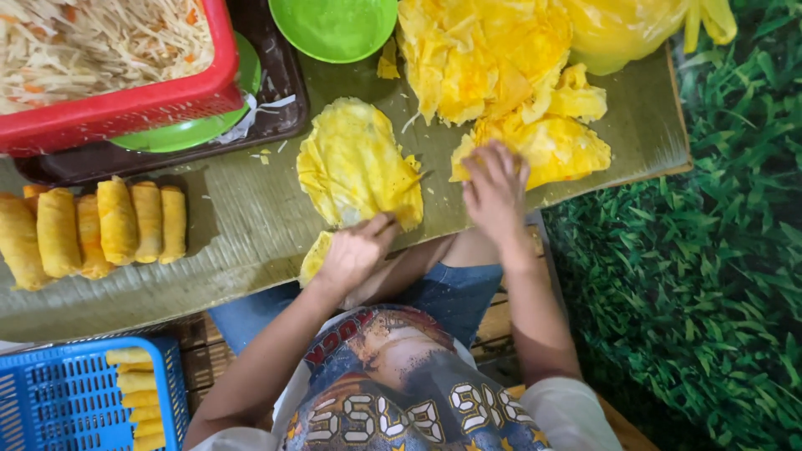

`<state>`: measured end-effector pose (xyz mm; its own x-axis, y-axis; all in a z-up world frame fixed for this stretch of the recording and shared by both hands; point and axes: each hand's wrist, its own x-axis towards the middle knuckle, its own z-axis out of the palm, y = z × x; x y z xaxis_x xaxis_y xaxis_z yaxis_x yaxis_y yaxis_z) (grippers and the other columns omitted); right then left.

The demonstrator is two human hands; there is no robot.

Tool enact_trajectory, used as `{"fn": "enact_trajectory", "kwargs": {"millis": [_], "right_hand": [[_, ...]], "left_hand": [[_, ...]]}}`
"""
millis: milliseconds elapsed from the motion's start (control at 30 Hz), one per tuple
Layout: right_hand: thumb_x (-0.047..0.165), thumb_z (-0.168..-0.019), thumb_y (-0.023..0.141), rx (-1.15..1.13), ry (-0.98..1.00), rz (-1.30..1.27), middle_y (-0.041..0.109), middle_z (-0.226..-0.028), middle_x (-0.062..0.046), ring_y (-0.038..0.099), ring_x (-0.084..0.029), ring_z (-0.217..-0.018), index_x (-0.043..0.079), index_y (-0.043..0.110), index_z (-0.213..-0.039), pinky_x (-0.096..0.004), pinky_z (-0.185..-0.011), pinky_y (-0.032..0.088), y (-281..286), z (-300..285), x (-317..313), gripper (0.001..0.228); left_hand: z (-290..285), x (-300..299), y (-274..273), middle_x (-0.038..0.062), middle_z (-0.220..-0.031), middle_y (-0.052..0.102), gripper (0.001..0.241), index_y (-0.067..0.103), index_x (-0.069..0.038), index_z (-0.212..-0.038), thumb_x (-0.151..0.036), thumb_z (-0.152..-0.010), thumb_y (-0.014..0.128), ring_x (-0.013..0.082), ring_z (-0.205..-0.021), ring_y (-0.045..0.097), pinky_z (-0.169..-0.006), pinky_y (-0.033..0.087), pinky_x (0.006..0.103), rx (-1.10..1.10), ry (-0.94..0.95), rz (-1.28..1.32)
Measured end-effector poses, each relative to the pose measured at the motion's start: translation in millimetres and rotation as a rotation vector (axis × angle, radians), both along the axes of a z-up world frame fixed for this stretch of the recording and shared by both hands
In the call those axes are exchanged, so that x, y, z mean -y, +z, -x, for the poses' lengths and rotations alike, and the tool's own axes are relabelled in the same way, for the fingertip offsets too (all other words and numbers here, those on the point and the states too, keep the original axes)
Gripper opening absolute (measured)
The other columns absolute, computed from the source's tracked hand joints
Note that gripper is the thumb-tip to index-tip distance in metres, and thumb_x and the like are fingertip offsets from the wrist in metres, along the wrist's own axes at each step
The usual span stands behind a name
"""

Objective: The person prepares food by separating sheets of yellow wrapper, placing a vegetable filling onto the sheets, and rolling them into cylinders. The person then transfers the completed rolls into a blue plastic basket.

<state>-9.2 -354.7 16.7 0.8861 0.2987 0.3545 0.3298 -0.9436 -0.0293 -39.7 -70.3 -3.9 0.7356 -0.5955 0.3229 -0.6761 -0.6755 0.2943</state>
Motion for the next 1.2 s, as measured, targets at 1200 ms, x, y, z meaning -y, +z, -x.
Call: {"fn": "enact_trajectory", "kwargs": {"millis": [1200], "right_hand": [[-0.012, -0.083, 0.07, -0.777, 0.126, -1.224, 0.06, -0.138, -0.013, 0.071, -0.016, -0.094, 0.006, 0.061, -0.14, -0.033, -0.077, 0.064, 20, 3, -112, 0.061]], "left_hand": [[-57, -37, 11, 0.028, -0.151, 0.043, 0.08, 0.045, -0.007, -0.153, 0.012, -0.082, 0.075, 0.0512, -0.13, 0.055, -0.105, 0.05, 0.0611, -0.581, 0.142, 0.88]]}}
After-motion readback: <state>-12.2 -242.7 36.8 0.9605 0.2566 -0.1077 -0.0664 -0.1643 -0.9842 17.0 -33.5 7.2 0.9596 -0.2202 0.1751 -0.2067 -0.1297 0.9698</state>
